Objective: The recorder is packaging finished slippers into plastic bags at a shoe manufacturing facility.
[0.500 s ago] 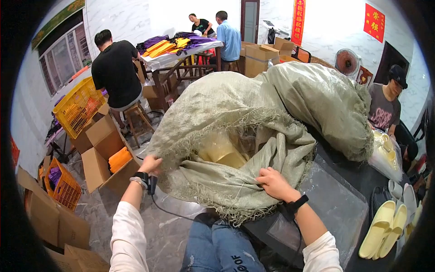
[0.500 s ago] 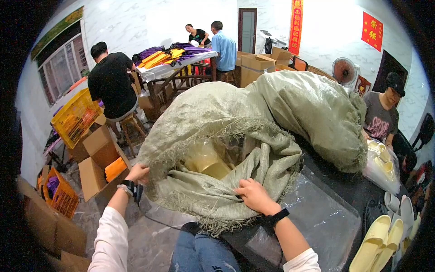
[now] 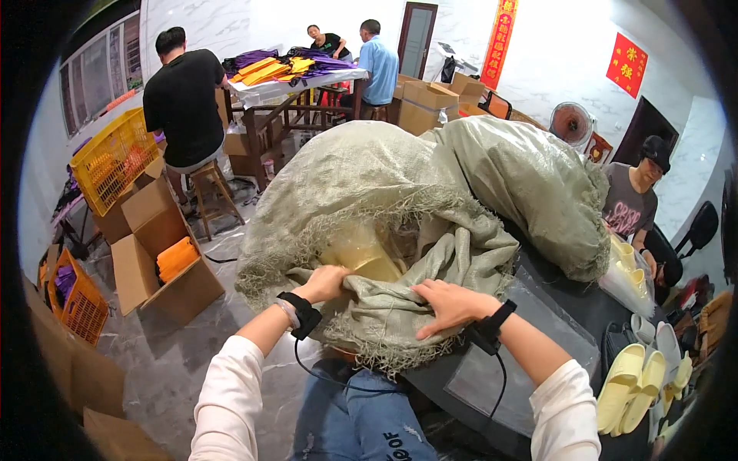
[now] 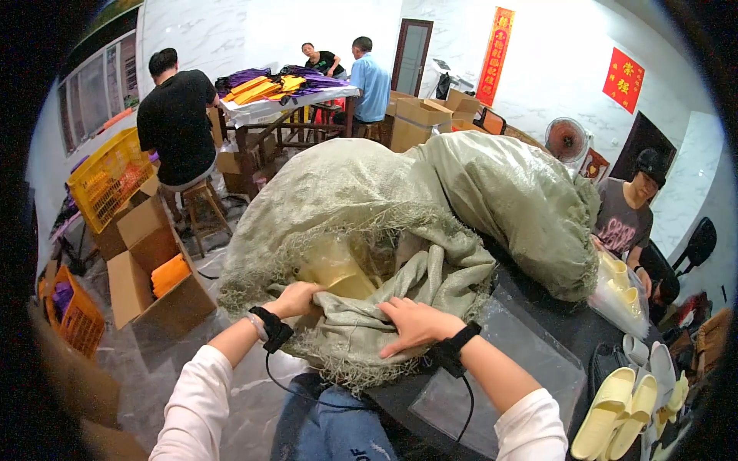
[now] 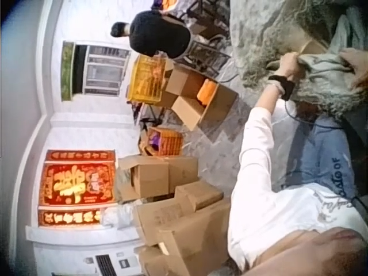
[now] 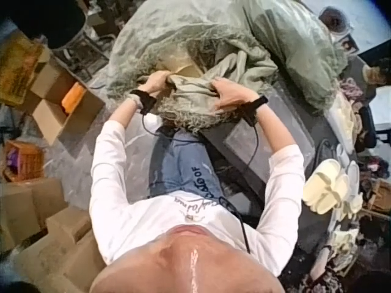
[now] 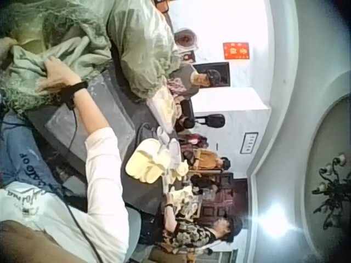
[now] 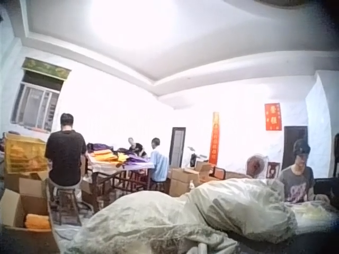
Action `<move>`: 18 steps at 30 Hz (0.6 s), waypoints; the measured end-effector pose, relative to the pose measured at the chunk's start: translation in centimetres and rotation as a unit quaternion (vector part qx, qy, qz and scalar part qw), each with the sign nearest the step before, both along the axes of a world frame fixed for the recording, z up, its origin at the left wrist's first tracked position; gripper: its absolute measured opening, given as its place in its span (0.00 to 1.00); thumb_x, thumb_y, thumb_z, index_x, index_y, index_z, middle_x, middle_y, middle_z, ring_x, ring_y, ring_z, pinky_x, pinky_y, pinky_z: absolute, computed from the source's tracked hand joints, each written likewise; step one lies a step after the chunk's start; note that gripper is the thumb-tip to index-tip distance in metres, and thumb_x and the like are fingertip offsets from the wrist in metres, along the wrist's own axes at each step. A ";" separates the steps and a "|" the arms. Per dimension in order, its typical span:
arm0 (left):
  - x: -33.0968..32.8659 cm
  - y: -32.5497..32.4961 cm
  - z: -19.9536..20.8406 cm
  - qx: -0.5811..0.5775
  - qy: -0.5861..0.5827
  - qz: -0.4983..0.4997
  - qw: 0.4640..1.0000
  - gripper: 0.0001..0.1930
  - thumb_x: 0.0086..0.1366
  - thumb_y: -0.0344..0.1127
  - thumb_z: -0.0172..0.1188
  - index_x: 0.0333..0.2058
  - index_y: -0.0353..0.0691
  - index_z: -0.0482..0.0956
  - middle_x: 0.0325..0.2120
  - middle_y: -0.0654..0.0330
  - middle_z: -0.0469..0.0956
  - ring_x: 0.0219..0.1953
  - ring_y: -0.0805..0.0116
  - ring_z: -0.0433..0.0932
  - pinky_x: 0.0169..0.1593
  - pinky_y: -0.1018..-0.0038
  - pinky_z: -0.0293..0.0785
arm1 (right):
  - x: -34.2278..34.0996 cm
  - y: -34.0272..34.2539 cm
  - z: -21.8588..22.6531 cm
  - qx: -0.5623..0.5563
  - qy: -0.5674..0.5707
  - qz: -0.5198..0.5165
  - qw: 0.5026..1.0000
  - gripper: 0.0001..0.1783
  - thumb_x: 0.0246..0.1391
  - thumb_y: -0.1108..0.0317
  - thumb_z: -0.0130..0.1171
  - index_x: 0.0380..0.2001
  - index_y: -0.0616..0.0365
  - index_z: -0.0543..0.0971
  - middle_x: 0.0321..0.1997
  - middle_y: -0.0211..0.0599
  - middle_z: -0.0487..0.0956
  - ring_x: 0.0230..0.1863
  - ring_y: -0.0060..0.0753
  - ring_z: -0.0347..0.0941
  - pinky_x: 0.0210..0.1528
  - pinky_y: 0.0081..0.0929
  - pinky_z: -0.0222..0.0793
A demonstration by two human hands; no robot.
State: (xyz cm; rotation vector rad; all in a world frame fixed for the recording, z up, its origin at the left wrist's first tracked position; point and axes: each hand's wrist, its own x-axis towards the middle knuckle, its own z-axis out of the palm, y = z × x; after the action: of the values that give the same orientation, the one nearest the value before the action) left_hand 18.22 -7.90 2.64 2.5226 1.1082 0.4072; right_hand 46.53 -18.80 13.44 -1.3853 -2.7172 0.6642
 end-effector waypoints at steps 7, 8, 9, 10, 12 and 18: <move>1.2 1.4 2.0 0.142 -0.177 0.139 0.964 0.19 0.44 0.21 0.57 0.39 0.41 0.75 0.36 0.52 0.76 0.42 0.51 0.74 0.43 0.63 0.71 | -2.3 7.8 0.2 0.368 -0.110 0.058 0.921 0.06 0.44 0.70 0.54 0.28 0.52 0.70 0.30 0.32 0.70 0.31 0.36 0.75 0.24 0.32 0.70; 1.9 1.4 2.4 0.136 -0.187 0.150 0.961 0.18 0.46 0.20 0.54 0.39 0.41 0.75 0.37 0.53 0.76 0.42 0.51 0.74 0.43 0.63 0.71 | -2.0 9.2 0.5 0.431 -0.096 0.039 0.897 0.04 0.45 0.71 0.53 0.26 0.51 0.71 0.29 0.32 0.69 0.30 0.33 0.75 0.22 0.29 0.71; 2.7 1.7 1.6 0.184 -0.241 0.120 0.945 0.17 0.49 0.20 0.52 0.39 0.41 0.75 0.37 0.53 0.76 0.41 0.52 0.75 0.43 0.64 0.71 | -1.4 10.3 0.4 0.469 -0.101 0.002 0.877 0.03 0.44 0.72 0.53 0.24 0.51 0.70 0.29 0.32 0.68 0.30 0.31 0.74 0.22 0.28 0.71; 3.3 1.7 0.8 0.231 -0.290 0.092 0.924 0.17 0.51 0.19 0.49 0.39 0.42 0.75 0.36 0.53 0.77 0.40 0.53 0.75 0.42 0.64 0.71 | -0.7 11.5 0.1 0.506 -0.101 -0.033 0.856 0.04 0.44 0.72 0.54 0.21 0.51 0.70 0.30 0.31 0.67 0.29 0.29 0.74 0.21 0.26 0.71; 4.4 1.3 -0.8 0.261 -0.280 0.011 0.924 0.17 0.54 0.21 0.47 0.41 0.44 0.74 0.32 0.52 0.76 0.36 0.55 0.76 0.39 0.64 0.71 | 0.9 13.1 -2.1 0.534 -0.137 -0.012 0.834 0.07 0.42 0.72 0.56 0.15 0.53 0.70 0.33 0.31 0.67 0.28 0.29 0.72 0.21 0.25 0.72; 4.0 -1.6 -6.8 0.092 -0.068 -0.180 0.977 0.14 0.56 0.26 0.49 0.42 0.39 0.73 0.34 0.48 0.71 0.35 0.49 0.73 0.39 0.61 0.69 | 2.1 14.7 -6.5 0.304 -0.155 -0.048 0.939 0.05 0.44 0.73 0.55 0.23 0.57 0.80 0.42 0.35 0.72 0.34 0.44 0.73 0.39 0.39 0.73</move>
State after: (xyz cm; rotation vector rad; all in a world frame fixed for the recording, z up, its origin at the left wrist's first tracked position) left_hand 22.24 -9.55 -4.15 2.7329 0.5676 0.5915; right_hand 48.63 -4.07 6.89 -1.5147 -2.6751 -0.4163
